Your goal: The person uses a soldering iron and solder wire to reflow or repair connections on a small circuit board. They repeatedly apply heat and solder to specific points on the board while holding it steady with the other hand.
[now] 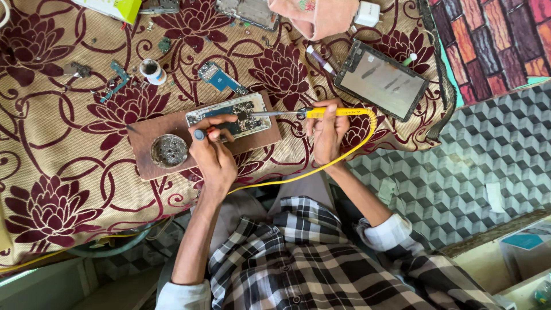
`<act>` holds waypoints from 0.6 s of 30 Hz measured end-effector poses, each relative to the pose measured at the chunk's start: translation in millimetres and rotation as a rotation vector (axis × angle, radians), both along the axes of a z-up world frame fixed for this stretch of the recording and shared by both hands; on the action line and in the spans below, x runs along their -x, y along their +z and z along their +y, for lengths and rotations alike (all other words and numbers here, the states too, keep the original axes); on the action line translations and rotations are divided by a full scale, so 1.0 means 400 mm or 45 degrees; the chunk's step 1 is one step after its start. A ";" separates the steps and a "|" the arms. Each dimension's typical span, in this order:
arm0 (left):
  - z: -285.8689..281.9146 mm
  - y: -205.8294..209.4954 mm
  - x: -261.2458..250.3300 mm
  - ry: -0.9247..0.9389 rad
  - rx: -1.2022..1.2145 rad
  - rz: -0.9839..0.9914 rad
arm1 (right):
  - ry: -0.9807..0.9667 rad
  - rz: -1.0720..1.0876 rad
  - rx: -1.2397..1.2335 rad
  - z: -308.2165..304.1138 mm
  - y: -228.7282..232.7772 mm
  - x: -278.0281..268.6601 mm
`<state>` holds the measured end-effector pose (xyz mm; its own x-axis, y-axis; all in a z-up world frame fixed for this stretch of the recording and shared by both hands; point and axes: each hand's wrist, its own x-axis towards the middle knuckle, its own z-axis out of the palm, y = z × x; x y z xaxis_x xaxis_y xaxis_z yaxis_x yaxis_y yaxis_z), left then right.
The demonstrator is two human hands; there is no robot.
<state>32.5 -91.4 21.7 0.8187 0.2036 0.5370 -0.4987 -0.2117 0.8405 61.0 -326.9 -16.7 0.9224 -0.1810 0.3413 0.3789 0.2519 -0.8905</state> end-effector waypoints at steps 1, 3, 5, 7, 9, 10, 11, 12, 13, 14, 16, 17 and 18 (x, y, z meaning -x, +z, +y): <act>0.000 0.005 -0.005 -0.020 0.013 -0.002 | -0.018 0.006 -0.019 0.004 -0.004 -0.008; 0.001 0.008 -0.014 -0.049 -0.014 0.000 | -0.032 0.012 -0.022 0.009 -0.010 -0.017; 0.003 0.003 -0.011 -0.045 -0.046 0.010 | -0.018 0.011 0.010 0.018 -0.014 -0.019; 0.002 -0.004 -0.015 -0.014 -0.084 0.016 | -0.046 -0.012 0.061 0.029 -0.016 -0.019; 0.006 -0.010 -0.024 -0.030 -0.133 0.013 | -0.058 -0.053 0.124 0.031 -0.013 -0.019; 0.008 -0.012 -0.024 -0.039 -0.157 0.013 | -0.053 -0.079 0.160 0.032 -0.013 -0.016; 0.011 -0.015 -0.021 -0.001 -0.216 -0.087 | -0.043 -0.103 0.197 0.034 -0.014 -0.011; 0.013 -0.016 -0.017 0.036 -0.275 -0.188 | -0.039 -0.111 0.216 0.035 -0.014 -0.005; 0.016 -0.015 -0.016 0.070 -0.335 -0.293 | -0.036 -0.122 0.234 0.036 -0.012 -0.002; 0.017 -0.013 -0.014 0.072 -0.330 -0.251 | -0.034 -0.134 0.253 0.039 -0.010 0.001; 0.013 -0.007 -0.014 0.071 -0.314 -0.173 | -0.022 -0.103 0.239 0.039 -0.001 0.004; 0.012 -0.005 -0.012 0.049 -0.300 -0.178 | -0.012 -0.086 0.231 0.043 0.006 0.005; 0.011 -0.003 -0.010 0.027 -0.286 -0.183 | -0.033 -0.054 0.260 0.043 0.016 0.004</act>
<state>36.6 -86.9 20.5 0.7274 0.0824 0.6812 -0.6031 -0.3968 0.6920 59.3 -309.5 -10.3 0.9022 -0.1277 0.4121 0.4215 0.0572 -0.9050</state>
